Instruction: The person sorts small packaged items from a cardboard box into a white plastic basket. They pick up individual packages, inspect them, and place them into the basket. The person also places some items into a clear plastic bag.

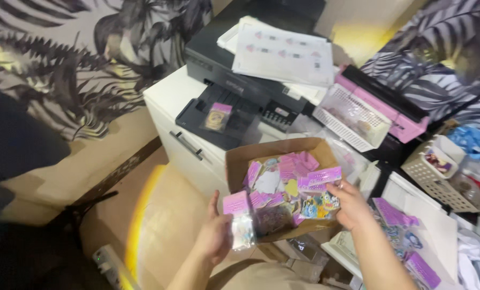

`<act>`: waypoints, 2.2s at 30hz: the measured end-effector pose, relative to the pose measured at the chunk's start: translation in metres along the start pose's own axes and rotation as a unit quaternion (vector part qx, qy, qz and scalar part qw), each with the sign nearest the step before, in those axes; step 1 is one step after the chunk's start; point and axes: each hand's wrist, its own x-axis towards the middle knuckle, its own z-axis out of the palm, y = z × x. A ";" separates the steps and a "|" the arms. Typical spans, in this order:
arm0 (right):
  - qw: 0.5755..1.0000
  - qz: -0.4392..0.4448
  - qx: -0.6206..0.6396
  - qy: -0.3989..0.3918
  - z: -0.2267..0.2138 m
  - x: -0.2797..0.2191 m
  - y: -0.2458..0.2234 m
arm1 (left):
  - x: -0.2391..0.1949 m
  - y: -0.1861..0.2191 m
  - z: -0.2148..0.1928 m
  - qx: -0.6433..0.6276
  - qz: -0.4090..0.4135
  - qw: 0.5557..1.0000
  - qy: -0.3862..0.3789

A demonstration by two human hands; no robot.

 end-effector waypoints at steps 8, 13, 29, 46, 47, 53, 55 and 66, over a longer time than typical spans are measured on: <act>0.991 -0.058 0.121 -0.007 -0.010 -0.041 0.033 | 0.023 -0.057 0.054 0.271 0.037 0.949 -0.158; 0.996 -0.062 -0.010 0.064 0.010 -0.079 0.019 | 0.019 -0.072 0.078 0.320 -0.055 0.931 -0.167; 0.999 0.012 0.017 0.044 -0.021 -0.097 0.062 | 0.012 -0.113 0.082 0.270 0.130 0.945 -0.132; 0.951 -0.166 -0.067 0.253 -0.168 -0.072 0.020 | 0.002 -0.084 0.057 0.131 0.053 0.989 0.031; 0.930 -0.075 -0.223 0.282 -0.154 -0.085 0.003 | 0.005 -0.086 0.053 0.113 0.064 0.991 0.036; 0.774 -0.102 -0.546 0.303 -0.222 -0.015 0.074 | 0.005 -0.082 0.054 0.091 0.097 0.991 0.030; 0.767 -0.098 -0.553 0.311 -0.220 -0.008 0.080 | 0.000 -0.075 0.053 0.101 0.109 0.989 0.022; 0.826 -0.188 -0.527 0.064 -0.039 -0.026 0.007 | 0.015 -0.051 -0.017 -0.045 0.025 0.999 -0.016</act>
